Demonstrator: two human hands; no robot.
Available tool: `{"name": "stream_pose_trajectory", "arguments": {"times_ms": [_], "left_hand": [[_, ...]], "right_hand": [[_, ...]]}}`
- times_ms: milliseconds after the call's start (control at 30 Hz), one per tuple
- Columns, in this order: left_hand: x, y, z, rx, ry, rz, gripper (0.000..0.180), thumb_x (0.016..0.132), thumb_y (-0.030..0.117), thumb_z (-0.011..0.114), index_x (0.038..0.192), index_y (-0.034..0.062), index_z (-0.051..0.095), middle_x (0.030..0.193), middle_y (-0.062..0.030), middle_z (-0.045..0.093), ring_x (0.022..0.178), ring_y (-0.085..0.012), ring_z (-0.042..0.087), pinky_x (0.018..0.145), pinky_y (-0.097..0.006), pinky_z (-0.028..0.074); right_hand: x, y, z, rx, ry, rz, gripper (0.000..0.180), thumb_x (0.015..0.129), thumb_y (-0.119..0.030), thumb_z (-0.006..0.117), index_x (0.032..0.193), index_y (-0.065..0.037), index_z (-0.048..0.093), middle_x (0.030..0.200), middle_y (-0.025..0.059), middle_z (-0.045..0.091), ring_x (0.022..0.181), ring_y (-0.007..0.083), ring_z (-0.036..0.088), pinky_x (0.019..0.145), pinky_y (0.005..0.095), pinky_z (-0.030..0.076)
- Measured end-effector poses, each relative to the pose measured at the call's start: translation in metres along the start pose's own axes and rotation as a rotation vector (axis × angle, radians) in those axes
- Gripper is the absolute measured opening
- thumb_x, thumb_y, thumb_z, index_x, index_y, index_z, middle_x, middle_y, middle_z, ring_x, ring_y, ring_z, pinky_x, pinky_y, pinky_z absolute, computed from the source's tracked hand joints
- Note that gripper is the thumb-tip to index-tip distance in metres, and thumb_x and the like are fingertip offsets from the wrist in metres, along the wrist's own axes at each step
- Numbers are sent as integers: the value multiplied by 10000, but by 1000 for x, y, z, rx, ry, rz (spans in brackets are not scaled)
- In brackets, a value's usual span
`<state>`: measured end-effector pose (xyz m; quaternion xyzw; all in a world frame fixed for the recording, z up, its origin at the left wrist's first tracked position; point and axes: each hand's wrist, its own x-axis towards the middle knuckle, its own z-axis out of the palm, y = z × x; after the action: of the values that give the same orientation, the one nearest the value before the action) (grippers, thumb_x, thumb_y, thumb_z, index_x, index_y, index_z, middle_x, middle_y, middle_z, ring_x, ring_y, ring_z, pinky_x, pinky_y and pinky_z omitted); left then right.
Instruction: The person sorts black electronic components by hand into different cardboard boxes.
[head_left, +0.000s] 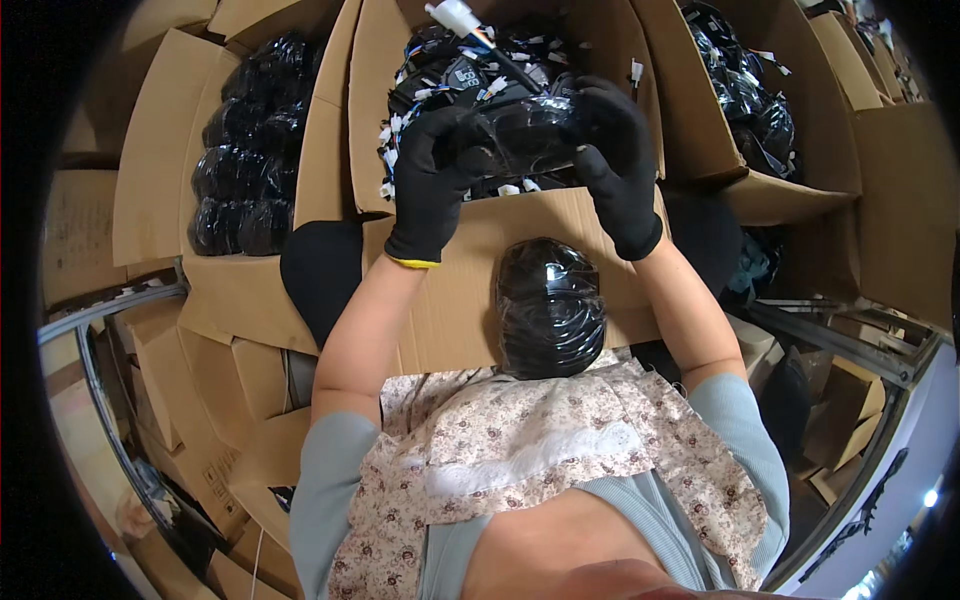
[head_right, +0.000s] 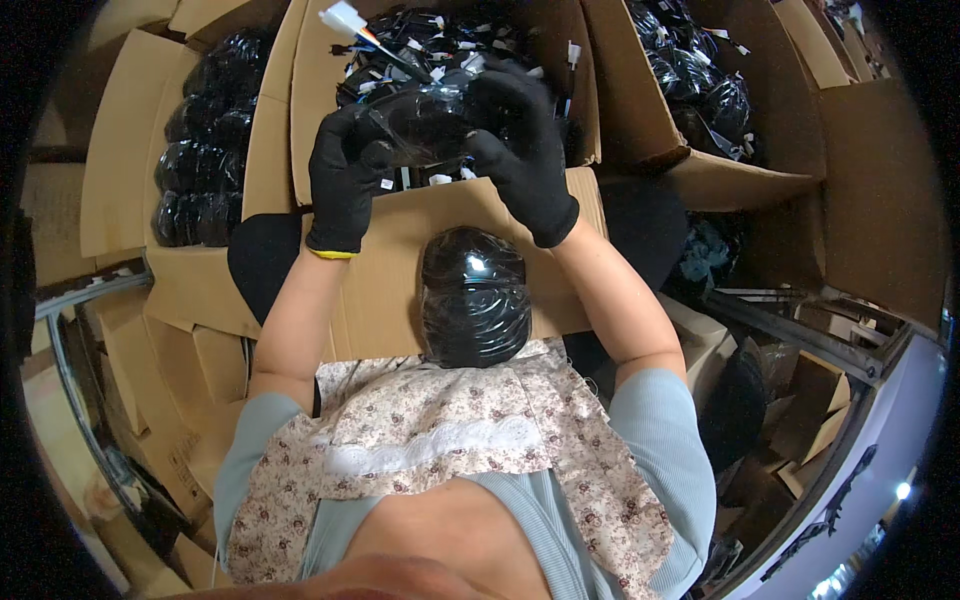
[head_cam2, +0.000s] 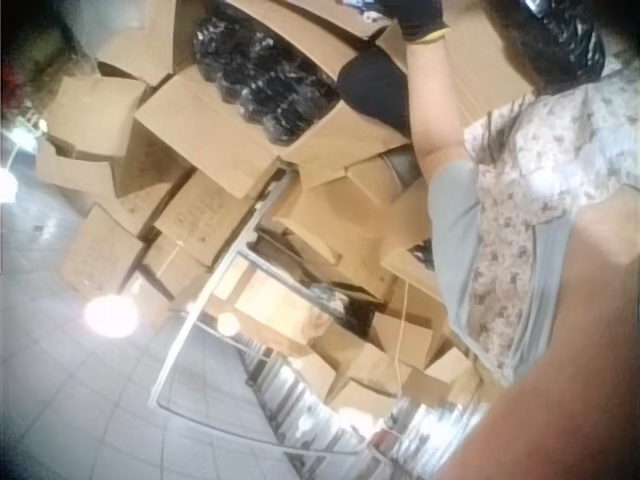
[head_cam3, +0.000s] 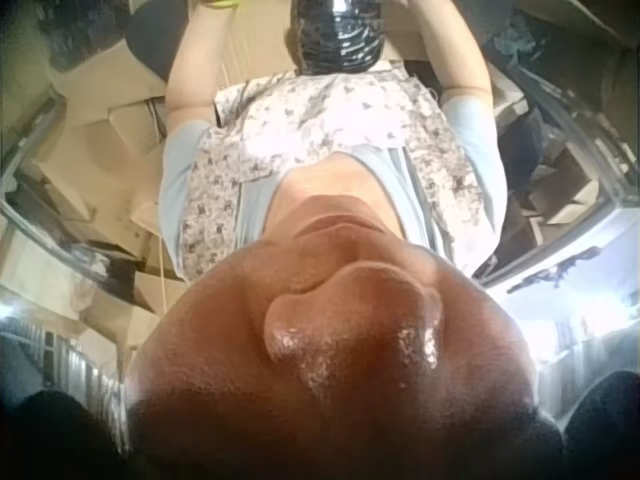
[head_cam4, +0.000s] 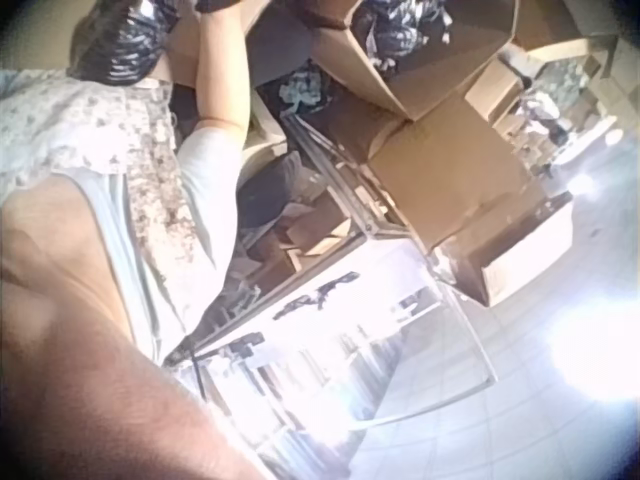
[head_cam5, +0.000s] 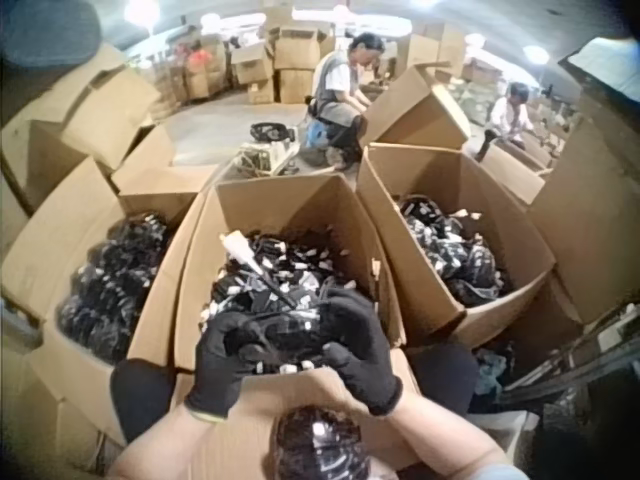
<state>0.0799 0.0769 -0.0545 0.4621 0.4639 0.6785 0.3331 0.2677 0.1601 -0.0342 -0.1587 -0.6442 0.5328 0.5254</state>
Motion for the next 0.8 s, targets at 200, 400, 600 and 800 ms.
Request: {"name": "stream_pose_trajectory", "arguments": {"times_ms": [200,400,600,800], "left_hand": [[-1,-6,-3,406,-22,67,525,765,222,788,1213,61,568,1160,-108,538,1072,-234,534,895,-360,461],[8,20,6,753,-137,393,492,756,223,789,1171,56,586,1114,-110,557,969,-244,575,867,-372,463],[-7,15,12,223,-127,107,437,762,191,800,1114,43,588,1040,-62,592,903,-157,624,812,-289,491],[-8,24,13,356,-151,151,346,755,204,802,1010,54,621,1001,-56,590,962,-182,591,853,-318,478]], "right_hand": [[-10,-8,0,-138,50,94,338,842,-22,643,1171,-35,565,1123,95,603,1019,175,596,885,323,500],[-11,-11,8,-332,8,-36,419,789,-22,745,1171,-39,574,1053,97,628,945,169,631,785,302,535],[-6,-18,2,-452,-193,-82,572,746,-150,797,1252,-54,548,1080,140,627,952,274,626,807,369,508],[-12,-17,5,-627,-183,-171,561,694,-148,801,1198,-58,572,1105,134,635,974,338,604,836,412,474]]}}
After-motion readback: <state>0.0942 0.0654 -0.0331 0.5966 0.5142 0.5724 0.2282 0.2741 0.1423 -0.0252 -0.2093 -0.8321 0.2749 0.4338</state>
